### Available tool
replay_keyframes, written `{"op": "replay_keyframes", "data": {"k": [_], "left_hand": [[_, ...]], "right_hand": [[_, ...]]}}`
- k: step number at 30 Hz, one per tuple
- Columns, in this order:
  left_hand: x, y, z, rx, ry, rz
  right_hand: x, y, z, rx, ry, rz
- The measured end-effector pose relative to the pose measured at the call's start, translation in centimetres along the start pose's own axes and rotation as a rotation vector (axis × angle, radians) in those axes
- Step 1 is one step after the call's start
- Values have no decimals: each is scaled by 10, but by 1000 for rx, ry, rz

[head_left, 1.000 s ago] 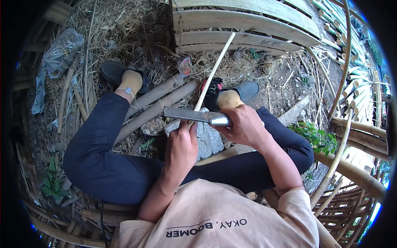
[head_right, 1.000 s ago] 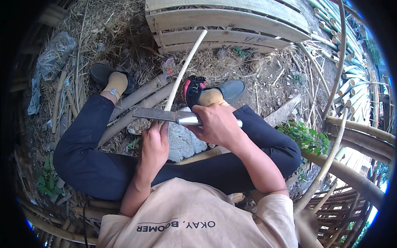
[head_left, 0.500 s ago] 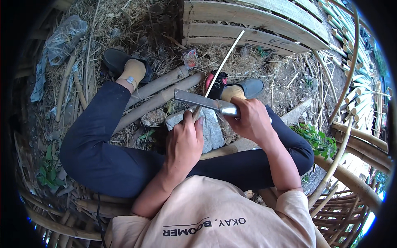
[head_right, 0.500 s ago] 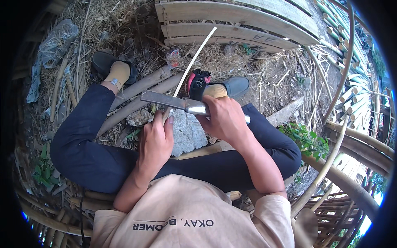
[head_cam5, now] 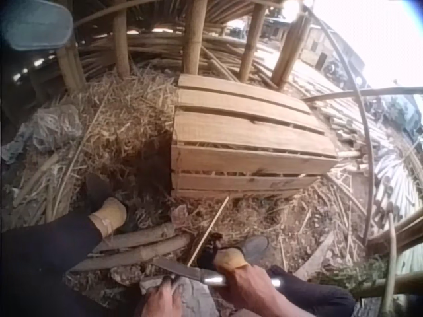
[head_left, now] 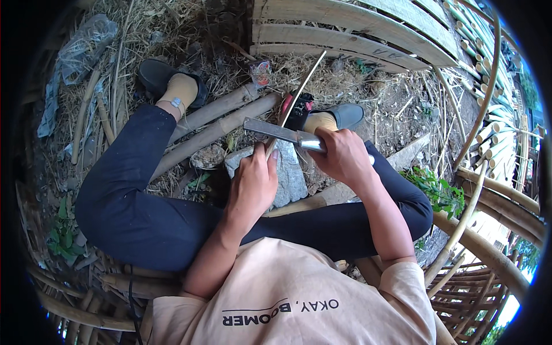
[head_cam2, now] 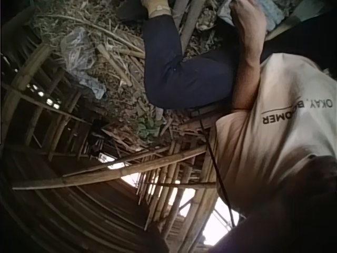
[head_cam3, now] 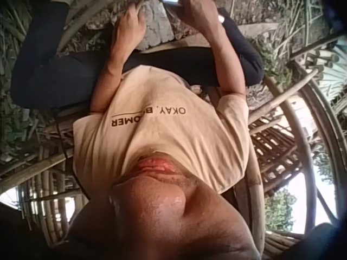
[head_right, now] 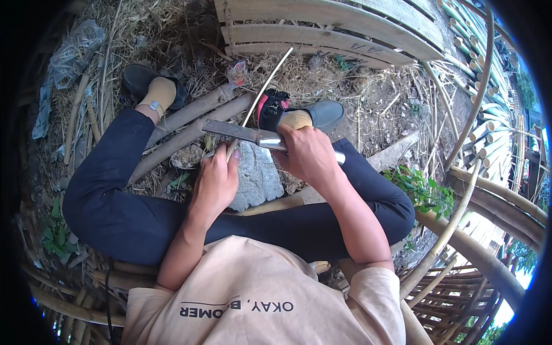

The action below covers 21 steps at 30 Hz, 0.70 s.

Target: The person whittles a thin wooden stick with a knife, peeling away long shavings.

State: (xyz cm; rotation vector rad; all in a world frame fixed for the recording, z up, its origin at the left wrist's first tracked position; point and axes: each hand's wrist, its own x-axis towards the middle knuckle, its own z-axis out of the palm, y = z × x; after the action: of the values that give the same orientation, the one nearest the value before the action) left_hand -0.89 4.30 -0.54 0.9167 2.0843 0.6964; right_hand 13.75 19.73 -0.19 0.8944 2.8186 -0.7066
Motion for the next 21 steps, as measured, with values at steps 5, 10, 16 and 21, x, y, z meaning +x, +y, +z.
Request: {"op": "replay_keyframes", "data": {"k": [5, 10, 16, 21], "left_hand": [[-6, -7, -2, 15, 46, 2], [5, -5, 7, -35, -52, -22], [7, -17, 17, -67, -64, 3], [-1, -4, 0, -90, -110, -30]], "right_hand": [[3, -6, -2, -15, 35, -10], [-1, -1, 1, -26, 23, 2], [2, -6, 1, -91, -37, 18], [-2, -3, -8, -32, 35, -10]]}}
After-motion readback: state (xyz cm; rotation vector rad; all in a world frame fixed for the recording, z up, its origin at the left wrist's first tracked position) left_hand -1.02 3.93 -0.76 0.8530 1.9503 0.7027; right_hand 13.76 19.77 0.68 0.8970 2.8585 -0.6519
